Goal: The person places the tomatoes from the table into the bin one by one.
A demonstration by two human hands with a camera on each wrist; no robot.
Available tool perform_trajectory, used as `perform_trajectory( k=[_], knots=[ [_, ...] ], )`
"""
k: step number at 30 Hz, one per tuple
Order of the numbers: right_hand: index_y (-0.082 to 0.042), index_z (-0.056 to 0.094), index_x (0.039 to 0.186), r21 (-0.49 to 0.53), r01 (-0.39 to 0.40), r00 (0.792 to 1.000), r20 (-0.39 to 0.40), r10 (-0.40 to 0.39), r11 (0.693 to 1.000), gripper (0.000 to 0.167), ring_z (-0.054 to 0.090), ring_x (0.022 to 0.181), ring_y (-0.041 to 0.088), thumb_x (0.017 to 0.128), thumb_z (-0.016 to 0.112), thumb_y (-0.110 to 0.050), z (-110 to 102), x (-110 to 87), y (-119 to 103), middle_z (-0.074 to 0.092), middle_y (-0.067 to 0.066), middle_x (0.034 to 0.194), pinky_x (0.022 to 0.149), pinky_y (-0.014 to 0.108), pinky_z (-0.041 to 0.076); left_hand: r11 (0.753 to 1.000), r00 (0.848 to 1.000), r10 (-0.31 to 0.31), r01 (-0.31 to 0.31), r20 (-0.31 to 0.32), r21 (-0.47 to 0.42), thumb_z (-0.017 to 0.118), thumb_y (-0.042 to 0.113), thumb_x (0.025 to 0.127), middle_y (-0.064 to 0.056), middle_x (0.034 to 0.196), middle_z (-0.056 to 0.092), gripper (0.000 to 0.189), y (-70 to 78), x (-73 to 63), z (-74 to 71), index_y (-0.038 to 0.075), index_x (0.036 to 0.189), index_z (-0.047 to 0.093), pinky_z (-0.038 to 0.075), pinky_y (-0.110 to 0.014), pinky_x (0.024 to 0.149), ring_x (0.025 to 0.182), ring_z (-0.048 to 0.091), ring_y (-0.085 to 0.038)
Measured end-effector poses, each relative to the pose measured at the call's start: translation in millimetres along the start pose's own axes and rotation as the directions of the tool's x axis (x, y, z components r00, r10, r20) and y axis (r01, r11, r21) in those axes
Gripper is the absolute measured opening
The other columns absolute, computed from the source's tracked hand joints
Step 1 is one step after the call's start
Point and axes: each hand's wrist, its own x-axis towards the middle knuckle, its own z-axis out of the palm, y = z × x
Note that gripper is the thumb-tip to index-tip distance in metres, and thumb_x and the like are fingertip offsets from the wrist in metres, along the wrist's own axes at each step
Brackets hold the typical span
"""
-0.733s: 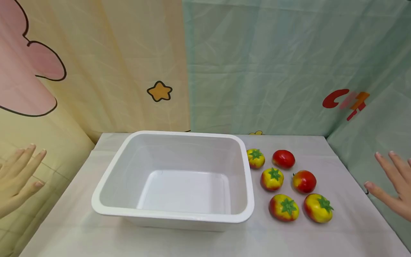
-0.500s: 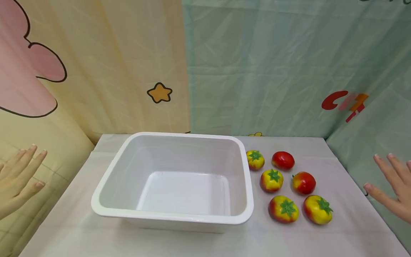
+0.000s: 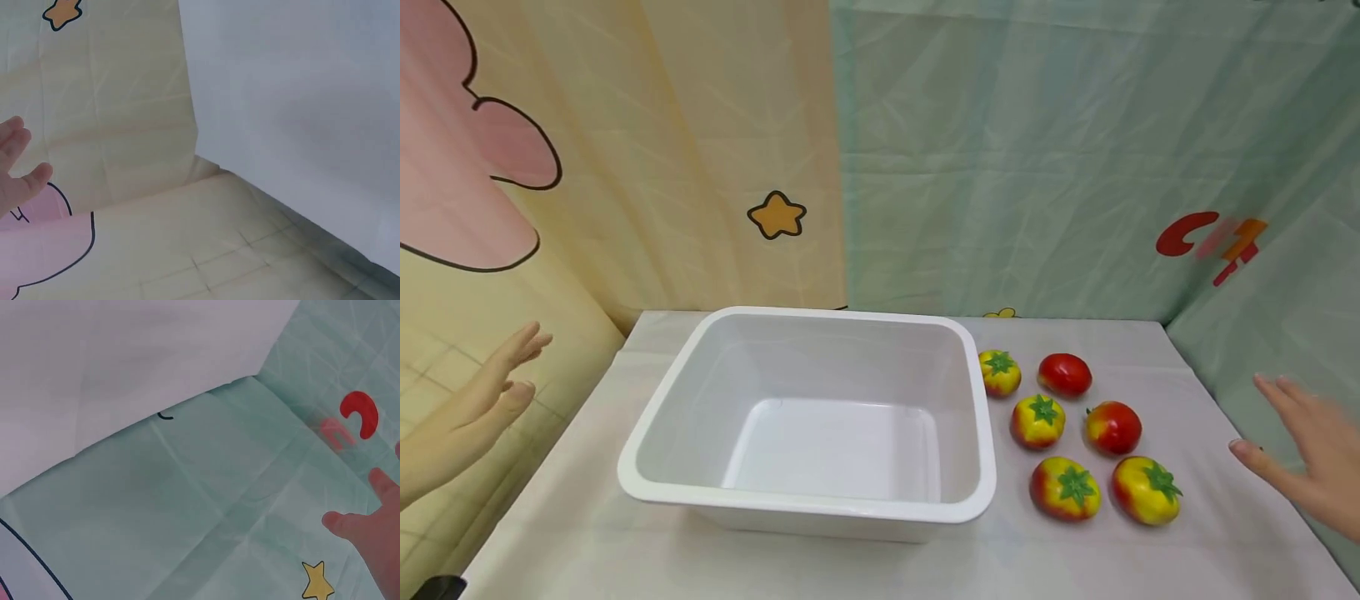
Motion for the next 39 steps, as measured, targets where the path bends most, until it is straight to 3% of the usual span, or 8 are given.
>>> perform_trajectory(
  k=[5,11,19,24,28,29,31,39],
  knots=[
    [0.001,-0.002,0.147,0.173,-0.007,0.998,0.056,-0.003,0.985,0.088,0.000,0.130,0.055,0.092,0.054,-0.040,14.1,0.0,1.6,-0.006,0.032,0.147,0.099,0.069,-0.003,0.997,0.999,-0.035,0.034,-0.009,-0.073,0.034,0.009,0.100,0.007,0.143,0.025,0.062,9.1,10.4,17.2,0.030,0.150,0.002,0.015,-0.057,0.102,0.130,0.021,-0.007],
    [-0.002,-0.005,0.148,0.471,-0.053,0.995,0.098,0.008,0.881,0.077,0.010,0.117,0.065,0.096,0.050,-0.019,32.9,-3.2,-3.6,-0.001,0.041,0.142,0.088,0.078,-0.002,0.988,0.999,0.014,-0.018,-0.029,-0.151,0.036,0.007,0.100,0.019,0.126,0.042,0.059,19.4,27.9,39.4,0.020,0.150,0.007,0.031,-0.007,0.081,0.112,0.037,0.006],
    [-0.026,-0.009,0.149,0.592,-0.132,0.984,0.176,0.032,0.795,0.077,0.005,0.125,0.058,0.097,0.047,-0.018,63.7,-13.1,7.0,-0.005,0.032,0.148,0.089,0.076,0.009,0.955,0.993,-0.084,0.104,0.086,-0.276,0.040,0.015,0.100,0.010,0.122,0.052,0.057,36.0,41.8,59.0,0.013,0.149,0.011,0.047,-0.020,0.077,0.104,0.051,0.006],
    [-0.027,-0.003,0.150,0.553,-0.136,0.979,0.204,0.025,0.822,0.077,0.027,0.127,0.002,0.096,0.051,-0.026,98.5,-12.1,35.1,0.005,0.003,0.155,0.094,0.043,0.044,0.935,0.984,-0.147,0.172,0.103,-0.311,0.043,0.018,0.099,-0.018,0.127,0.047,0.058,37.9,46.6,70.8,0.010,0.148,0.014,0.048,-0.024,0.074,0.097,0.053,0.002],
    [-0.028,-0.008,0.149,0.578,-0.175,0.957,0.290,0.001,0.797,0.076,0.026,0.126,0.032,0.098,0.047,-0.026,94.7,-16.7,22.2,0.001,0.023,0.153,0.087,0.068,0.033,0.915,0.981,-0.163,0.191,0.106,-0.357,0.043,0.018,0.099,-0.025,0.124,0.046,0.057,36.6,49.5,79.2,0.008,0.148,0.015,0.048,-0.025,0.073,0.093,0.056,-0.003],
    [-0.030,-0.009,0.149,0.575,-0.176,0.957,0.290,0.001,0.799,0.076,0.029,0.124,0.023,0.098,0.047,-0.026,94.0,-19.0,18.5,0.003,0.023,0.153,0.086,0.068,0.034,0.911,0.981,-0.165,0.192,0.104,-0.366,0.043,0.018,0.099,-0.023,0.122,0.047,0.057,36.4,50.1,80.9,0.008,0.148,0.015,0.049,-0.025,0.072,0.091,0.057,-0.004],
    [-0.028,-0.012,0.148,0.594,-0.209,0.942,0.337,-0.004,0.776,0.075,0.021,0.117,0.049,0.099,0.044,-0.024,85.7,-21.1,6.8,0.003,0.041,0.142,0.079,0.075,0.027,0.904,0.981,-0.164,0.190,0.100,-0.384,0.043,0.019,0.099,-0.020,0.118,0.049,0.056,36.4,51.0,83.3,0.008,0.148,0.016,0.050,-0.026,0.071,0.090,0.058,-0.006],
    [-0.022,-0.010,0.149,0.576,-0.199,0.934,0.358,-0.026,0.793,0.077,0.031,0.109,0.050,0.098,0.047,-0.024,91.7,-24.9,3.4,0.014,0.044,0.136,0.081,0.071,0.031,0.893,0.979,-0.188,0.202,0.074,-0.402,0.043,0.022,0.099,-0.012,0.108,0.051,0.053,40.7,56.6,89.0,0.006,0.146,0.024,0.053,-0.029,0.069,0.085,0.059,-0.010]
  ],
)
